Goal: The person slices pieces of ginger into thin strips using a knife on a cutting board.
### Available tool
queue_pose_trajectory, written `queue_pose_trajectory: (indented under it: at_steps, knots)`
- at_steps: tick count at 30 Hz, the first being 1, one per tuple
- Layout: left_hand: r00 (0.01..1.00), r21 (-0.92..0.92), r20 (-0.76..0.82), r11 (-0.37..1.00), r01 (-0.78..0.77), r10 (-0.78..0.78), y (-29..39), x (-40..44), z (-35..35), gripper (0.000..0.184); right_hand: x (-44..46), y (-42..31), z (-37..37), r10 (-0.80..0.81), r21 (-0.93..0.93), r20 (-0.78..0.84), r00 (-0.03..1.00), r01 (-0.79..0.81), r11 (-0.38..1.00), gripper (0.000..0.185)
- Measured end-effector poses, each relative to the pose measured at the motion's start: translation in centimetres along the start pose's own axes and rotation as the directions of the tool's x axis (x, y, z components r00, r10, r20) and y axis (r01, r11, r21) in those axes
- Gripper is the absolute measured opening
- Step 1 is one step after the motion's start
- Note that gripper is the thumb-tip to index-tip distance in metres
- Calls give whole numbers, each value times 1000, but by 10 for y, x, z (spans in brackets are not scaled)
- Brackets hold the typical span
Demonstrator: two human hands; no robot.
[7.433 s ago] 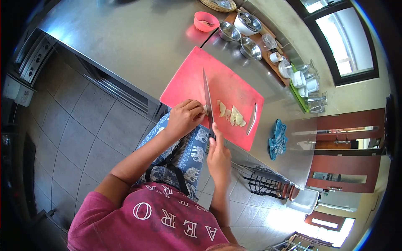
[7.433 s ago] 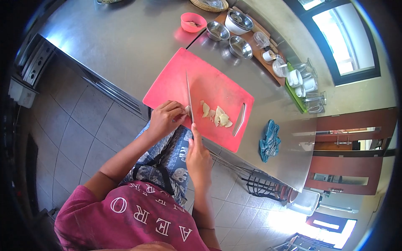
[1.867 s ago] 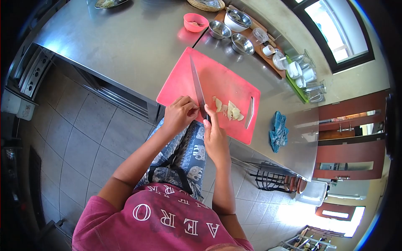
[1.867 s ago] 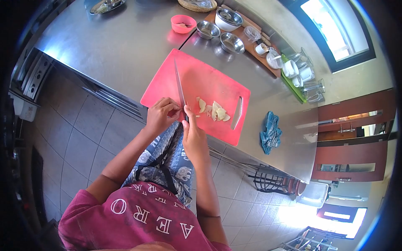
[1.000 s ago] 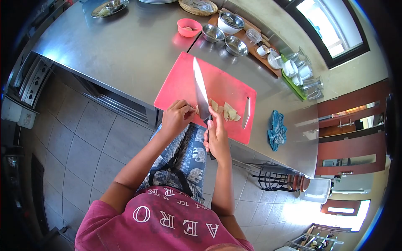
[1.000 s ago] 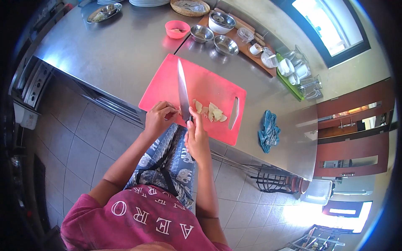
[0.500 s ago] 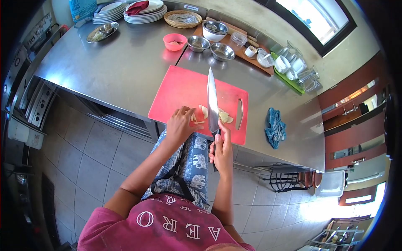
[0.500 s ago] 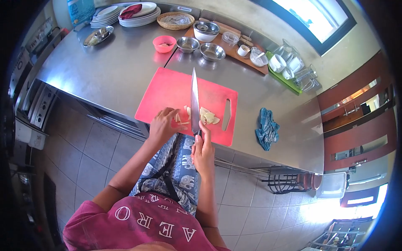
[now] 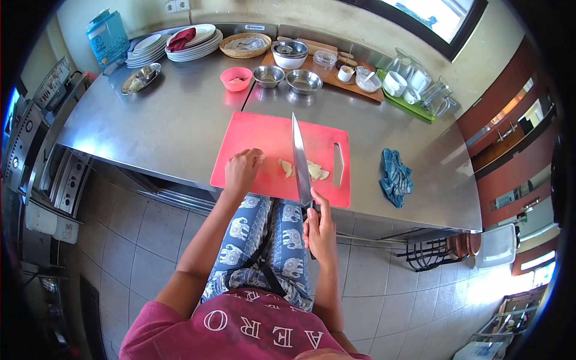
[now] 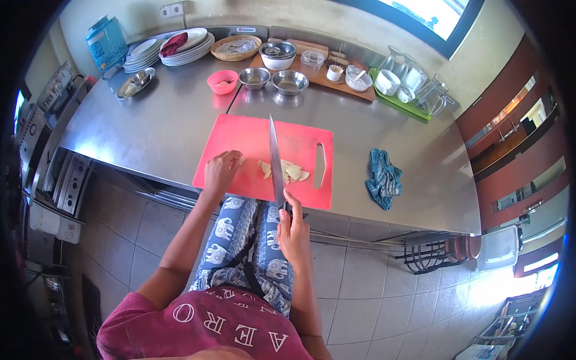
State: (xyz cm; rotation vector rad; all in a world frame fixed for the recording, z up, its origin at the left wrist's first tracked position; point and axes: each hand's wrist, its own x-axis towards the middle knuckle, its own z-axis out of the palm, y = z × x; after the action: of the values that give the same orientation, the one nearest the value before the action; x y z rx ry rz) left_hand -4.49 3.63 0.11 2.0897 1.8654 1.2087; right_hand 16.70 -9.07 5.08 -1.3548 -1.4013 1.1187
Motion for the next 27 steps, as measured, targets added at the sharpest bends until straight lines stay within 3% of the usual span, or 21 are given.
queue_pose_trajectory:
  at_steps: [3, 9, 12, 15, 18, 24, 27]
  knots:
    - [993, 42, 84, 996, 76, -79, -9, 16, -7, 15, -2, -3, 1, 15, 6, 7, 1000, -15, 1000, 39]
    - [980, 168, 98, 974, 154, -172, -19, 29, -13, 14, -3, -4, 1, 19, 14, 6, 1000, -19, 1000, 38]
    - [983, 23, 51, 984, 175, -176, -24, 31, -20, 14, -4, -5, 1, 25, 1, 5, 1000, -25, 1000, 38]
    - [986, -44, 108, 990, 134, -128, -20, 31, -28, 14, -3, -5, 3, 15, 1, 5, 1000, -15, 1000, 37]
    - [983, -23, 160, 995, 99, -94, -19, 29, -27, 15, -2, -6, 6, 23, 1, 18, 1000, -23, 1000, 37]
    - [937, 248, 225, 945, 211, -268, 2, 33, -38, 17, -3, -9, 7, 16, -4, 28, 999, -16, 1000, 38]
    - [998, 163, -46, 986, -45, 53, -2, 28, -28, 17, -3, -9, 7, 13, -2, -7, 1000, -13, 1000, 38]
